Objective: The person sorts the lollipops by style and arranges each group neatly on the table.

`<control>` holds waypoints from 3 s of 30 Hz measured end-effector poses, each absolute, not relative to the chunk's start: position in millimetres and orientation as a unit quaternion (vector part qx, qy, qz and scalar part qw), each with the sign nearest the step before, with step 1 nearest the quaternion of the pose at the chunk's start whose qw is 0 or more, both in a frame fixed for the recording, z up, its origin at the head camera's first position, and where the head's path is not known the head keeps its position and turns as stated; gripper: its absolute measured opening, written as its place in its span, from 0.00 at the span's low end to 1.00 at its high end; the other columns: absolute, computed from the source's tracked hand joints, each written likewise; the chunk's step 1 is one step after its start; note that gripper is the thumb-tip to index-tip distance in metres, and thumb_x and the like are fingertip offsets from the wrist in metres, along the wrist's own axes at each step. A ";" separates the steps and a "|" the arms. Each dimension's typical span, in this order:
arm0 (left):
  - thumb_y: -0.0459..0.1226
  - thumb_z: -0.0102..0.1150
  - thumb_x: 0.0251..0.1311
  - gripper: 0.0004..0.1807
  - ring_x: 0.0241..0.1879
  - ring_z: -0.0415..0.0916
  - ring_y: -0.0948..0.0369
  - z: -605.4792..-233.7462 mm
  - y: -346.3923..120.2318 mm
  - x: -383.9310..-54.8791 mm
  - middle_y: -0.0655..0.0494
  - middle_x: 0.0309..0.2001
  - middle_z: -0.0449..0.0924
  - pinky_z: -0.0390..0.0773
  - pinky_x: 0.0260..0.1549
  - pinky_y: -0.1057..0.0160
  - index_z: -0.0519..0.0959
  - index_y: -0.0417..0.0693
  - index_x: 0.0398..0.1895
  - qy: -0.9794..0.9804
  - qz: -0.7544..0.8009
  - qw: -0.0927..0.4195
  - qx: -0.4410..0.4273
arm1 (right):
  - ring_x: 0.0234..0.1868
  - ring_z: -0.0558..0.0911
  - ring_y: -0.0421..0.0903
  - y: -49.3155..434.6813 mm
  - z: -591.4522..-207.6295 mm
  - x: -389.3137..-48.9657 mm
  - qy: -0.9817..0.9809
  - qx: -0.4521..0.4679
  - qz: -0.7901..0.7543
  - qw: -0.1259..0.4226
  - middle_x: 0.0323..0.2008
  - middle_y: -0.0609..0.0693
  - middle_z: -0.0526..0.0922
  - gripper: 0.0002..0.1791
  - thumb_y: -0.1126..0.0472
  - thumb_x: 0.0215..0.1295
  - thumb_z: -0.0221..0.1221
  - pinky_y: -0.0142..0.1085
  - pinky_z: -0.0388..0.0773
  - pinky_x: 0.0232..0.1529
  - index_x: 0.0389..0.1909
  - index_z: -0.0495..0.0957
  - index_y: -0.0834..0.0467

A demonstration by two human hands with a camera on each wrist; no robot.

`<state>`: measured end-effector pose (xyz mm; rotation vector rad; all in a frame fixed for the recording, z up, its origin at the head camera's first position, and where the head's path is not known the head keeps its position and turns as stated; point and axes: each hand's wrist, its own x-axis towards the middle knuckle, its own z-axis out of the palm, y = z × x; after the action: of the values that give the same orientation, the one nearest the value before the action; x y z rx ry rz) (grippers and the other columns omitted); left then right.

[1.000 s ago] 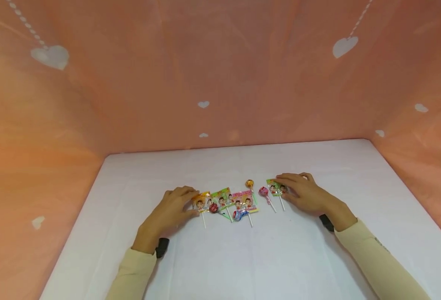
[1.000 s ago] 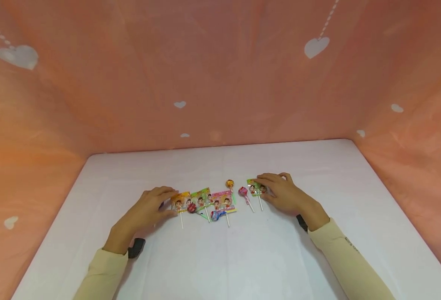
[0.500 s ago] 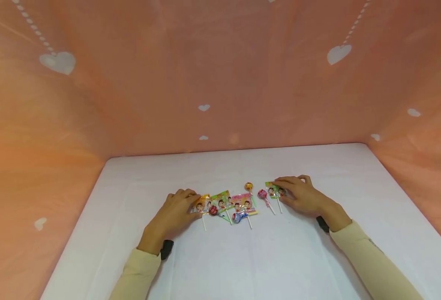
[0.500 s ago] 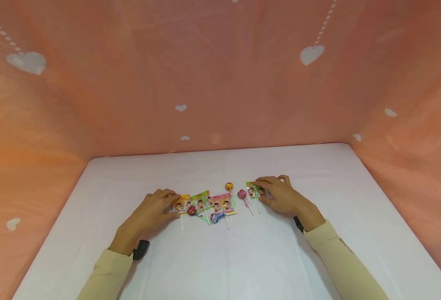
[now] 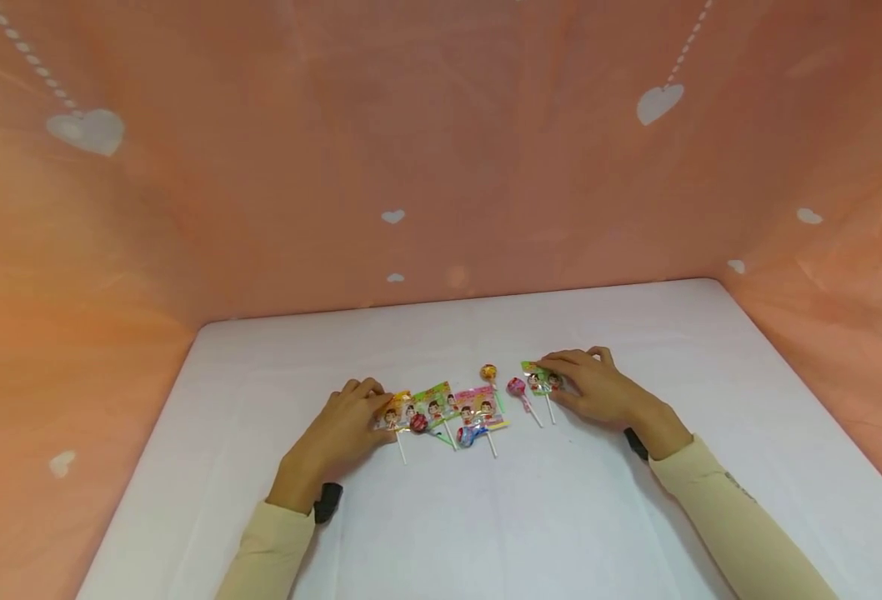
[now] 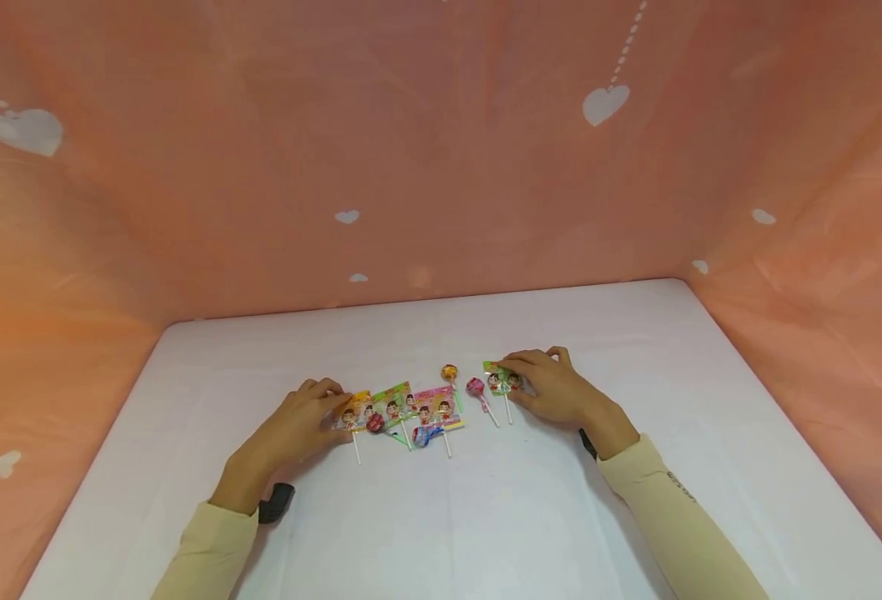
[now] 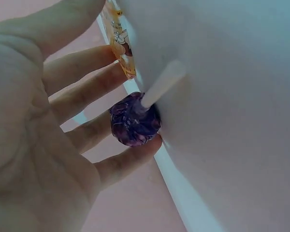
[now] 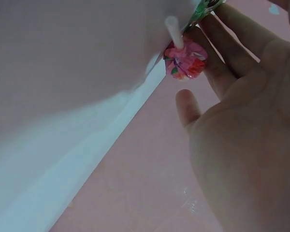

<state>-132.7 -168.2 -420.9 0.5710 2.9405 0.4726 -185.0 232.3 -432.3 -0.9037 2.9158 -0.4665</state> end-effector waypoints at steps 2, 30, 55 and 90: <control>0.47 0.72 0.54 0.32 0.58 0.70 0.51 -420.3 -169.0 -132.4 0.51 0.56 0.77 0.71 0.58 0.45 0.79 0.39 0.60 0.968 0.159 0.053 0.189 | 0.69 0.70 0.53 231.5 -432.2 -185.3 0.944 -0.292 -0.151 0.028 0.67 0.54 0.74 0.28 0.51 0.67 0.61 0.56 0.54 0.63 0.67 0.73 0.54; 0.43 0.76 0.49 0.27 0.53 0.77 0.52 -394.7 -198.4 -149.6 0.51 0.50 0.80 0.79 0.56 0.50 0.83 0.42 0.53 0.939 0.211 0.057 0.264 | 0.69 0.70 0.54 231.0 -428.6 -182.9 0.947 -0.278 -0.158 0.038 0.66 0.54 0.74 0.28 0.51 0.66 0.62 0.57 0.56 0.63 0.67 0.73 0.51; 0.39 0.74 0.53 0.30 0.61 0.71 0.46 -405.8 -221.2 -224.5 0.46 0.59 0.75 0.71 0.65 0.43 0.79 0.41 0.60 0.930 0.259 0.127 0.229 | 0.69 0.70 0.53 228.8 -434.2 -178.1 0.948 -0.279 -0.153 0.019 0.66 0.53 0.75 0.28 0.51 0.67 0.62 0.56 0.58 0.63 0.66 0.73 0.53; 0.47 0.52 0.72 0.32 0.74 0.57 0.46 -430.5 -200.7 -216.9 0.44 0.72 0.63 0.56 0.74 0.42 0.65 0.37 0.72 0.962 0.158 0.041 0.217 | 0.71 0.67 0.54 228.2 -433.9 -177.3 0.950 -0.268 -0.156 0.024 0.69 0.54 0.71 0.33 0.47 0.67 0.60 0.56 0.54 0.65 0.71 0.67 0.52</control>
<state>-216.9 -200.7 -430.5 0.6642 2.9468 0.4832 -177.3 228.2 -433.9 -0.8297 2.9403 -0.4815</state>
